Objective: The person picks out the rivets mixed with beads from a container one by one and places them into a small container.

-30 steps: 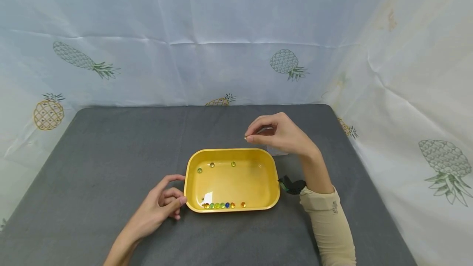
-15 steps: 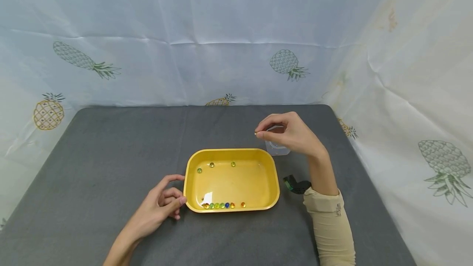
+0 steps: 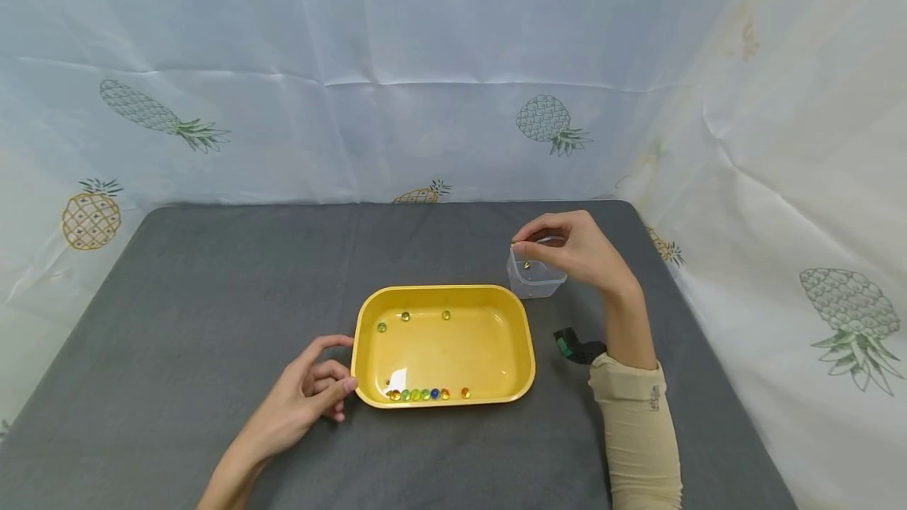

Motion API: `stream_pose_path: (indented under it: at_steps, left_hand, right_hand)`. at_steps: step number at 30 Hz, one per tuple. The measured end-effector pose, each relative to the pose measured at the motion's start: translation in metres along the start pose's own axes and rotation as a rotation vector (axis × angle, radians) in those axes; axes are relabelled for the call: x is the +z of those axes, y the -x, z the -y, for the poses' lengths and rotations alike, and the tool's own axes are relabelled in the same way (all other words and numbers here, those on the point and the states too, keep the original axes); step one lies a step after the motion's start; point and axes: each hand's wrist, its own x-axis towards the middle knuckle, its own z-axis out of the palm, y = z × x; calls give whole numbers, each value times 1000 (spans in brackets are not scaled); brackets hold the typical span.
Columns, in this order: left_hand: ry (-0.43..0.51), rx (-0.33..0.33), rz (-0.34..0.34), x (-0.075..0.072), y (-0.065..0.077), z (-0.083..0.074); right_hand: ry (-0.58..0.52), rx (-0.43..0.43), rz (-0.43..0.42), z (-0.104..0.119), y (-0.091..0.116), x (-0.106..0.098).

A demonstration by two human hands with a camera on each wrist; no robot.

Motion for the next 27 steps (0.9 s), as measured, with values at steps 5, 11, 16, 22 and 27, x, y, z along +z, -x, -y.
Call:
stream_pose_path:
  at_steps: [5, 11, 16, 22, 27]
  left_hand:
    - [5, -8, 0, 0, 0, 0]
    - [4, -23, -9, 1, -1, -1]
    - [-5, -27, -12, 1, -1, -1]
    - [-8, -31, -12, 2, -1, -1]
    - [-5, -30, -16, 1, 0, -1]
  right_hand:
    - [43, 38, -4, -12, 0, -2]
    - [80, 70, -3, -29, -3, -3]
    - [119, 98, -1, -38, -5, -4]
    - [145, 115, 6, -47, -6, -3]
    - [165, 126, 10, -51, -8, -2]
